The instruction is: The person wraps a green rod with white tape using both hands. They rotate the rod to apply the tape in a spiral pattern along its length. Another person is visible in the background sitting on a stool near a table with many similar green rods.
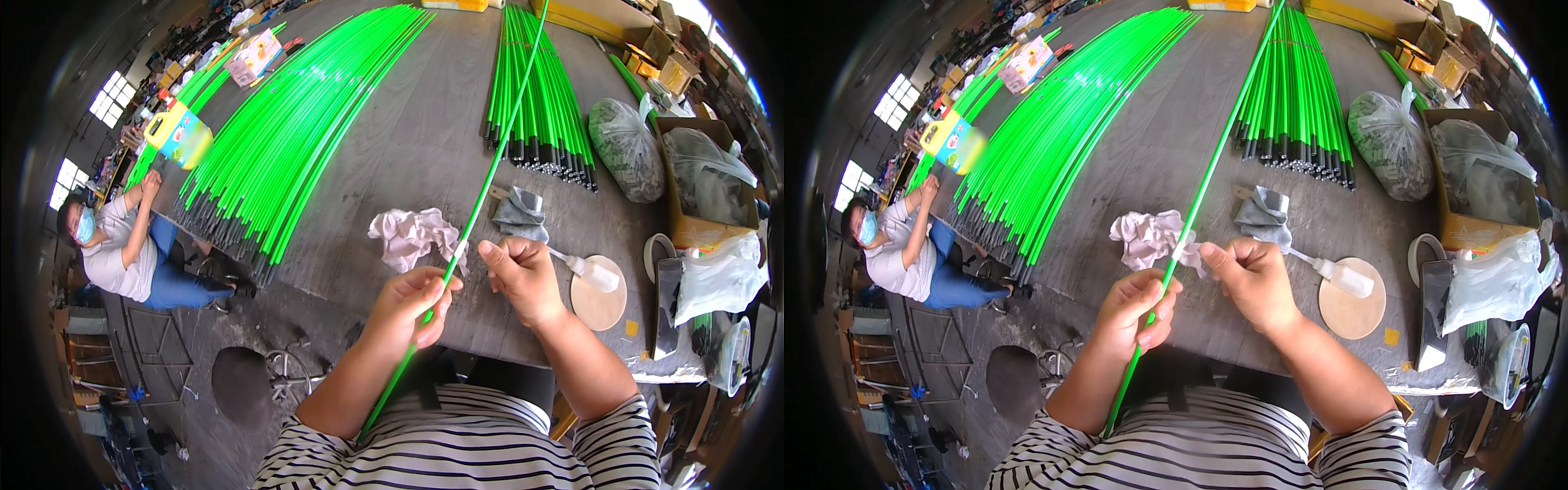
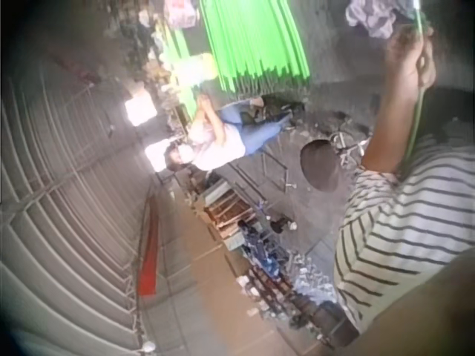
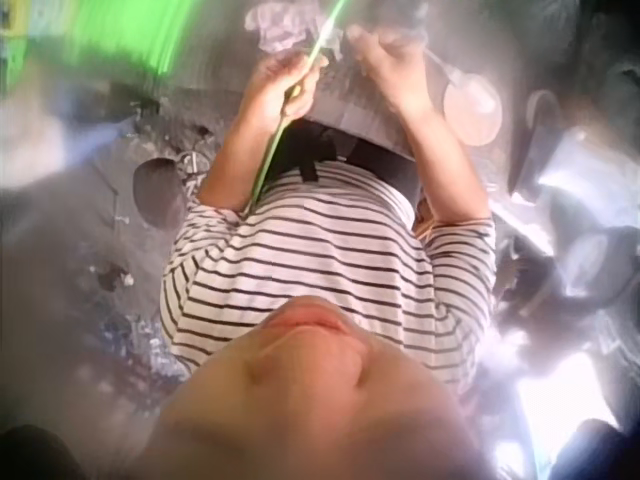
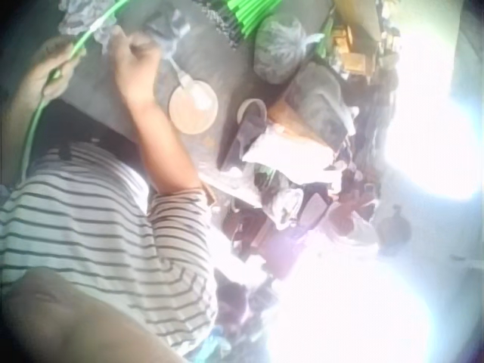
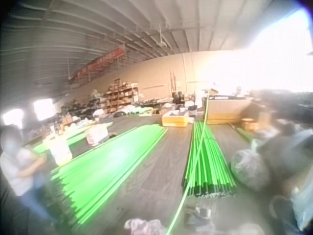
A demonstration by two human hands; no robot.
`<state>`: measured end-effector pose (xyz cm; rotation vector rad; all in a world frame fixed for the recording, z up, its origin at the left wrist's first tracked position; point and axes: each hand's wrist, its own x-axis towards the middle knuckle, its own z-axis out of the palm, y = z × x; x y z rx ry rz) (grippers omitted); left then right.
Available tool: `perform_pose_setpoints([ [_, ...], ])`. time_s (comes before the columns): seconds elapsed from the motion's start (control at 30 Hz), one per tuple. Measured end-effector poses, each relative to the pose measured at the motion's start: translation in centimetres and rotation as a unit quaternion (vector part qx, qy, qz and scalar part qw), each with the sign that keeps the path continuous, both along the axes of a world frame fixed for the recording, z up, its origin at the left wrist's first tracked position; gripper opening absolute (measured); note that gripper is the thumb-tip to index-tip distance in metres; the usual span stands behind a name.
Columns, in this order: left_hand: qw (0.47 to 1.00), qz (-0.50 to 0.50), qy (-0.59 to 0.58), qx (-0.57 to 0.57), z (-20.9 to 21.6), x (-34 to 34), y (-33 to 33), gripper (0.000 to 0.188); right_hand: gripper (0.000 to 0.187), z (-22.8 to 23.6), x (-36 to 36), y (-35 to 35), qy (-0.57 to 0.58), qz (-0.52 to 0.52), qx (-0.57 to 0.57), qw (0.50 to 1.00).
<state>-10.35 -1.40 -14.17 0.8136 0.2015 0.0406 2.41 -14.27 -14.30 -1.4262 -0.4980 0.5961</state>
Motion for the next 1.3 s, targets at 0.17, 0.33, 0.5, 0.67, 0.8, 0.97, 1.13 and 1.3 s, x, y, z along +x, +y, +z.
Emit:
perform_pose_setpoints([
  [0.17, 0.999, 0.027, -0.026, 0.028, 0.5, -0.1, -0.4, 0.042, 0.039, 0.0, -0.1, 0.1, 0.011, 0.006, 0.010, 1.000],
  [0.33, 0.999, 0.035, -0.021, 0.002, -0.1, -0.6, -0.4, 0.044, 0.039, 0.3, -0.4, 0.3, 0.011, 0.017, 0.010, 1.000],
  [0.5, 1.000, 0.015, -0.011, 0.016, -0.5, -0.1, -0.7, 0.041, 0.032, 0.4, -0.1, -0.7, 0.012, 0.025, 0.012, 1.000],
  [0.67, 0.997, 0.049, -0.048, 0.027, -1.3, -0.7, -0.1, 0.035, 0.025, -0.2, -0.3, 0.3, -0.055, 0.062, 0.082, 0.993],
  [0.8, 0.997, 0.034, -0.072, 0.022, -1.5, -0.8, 0.0, 0.034, 0.033, -0.9, -0.2, 0.1, -0.069, 0.063, 0.070, 0.993],
  [0.97, 0.995, 0.051, -0.071, 0.046, -0.3, -1.8, -0.3, 0.035, 0.028, -1.5, -0.1, -0.2, -0.215, 0.044, 0.018, 0.975],
  [1.13, 0.992, 0.047, -0.071, 0.088, 0.3, -2.6, -0.2, 0.031, 0.026, 0.0, -0.1, -0.6, -0.419, -0.043, -0.008, 0.907],
  [1.3, 0.988, 0.063, -0.083, 0.114, 0.2, -4.2, 0.4, 0.028, 0.020, 5.2, 1.0, -6.1, -0.550, -0.124, -0.195, 0.803],
])
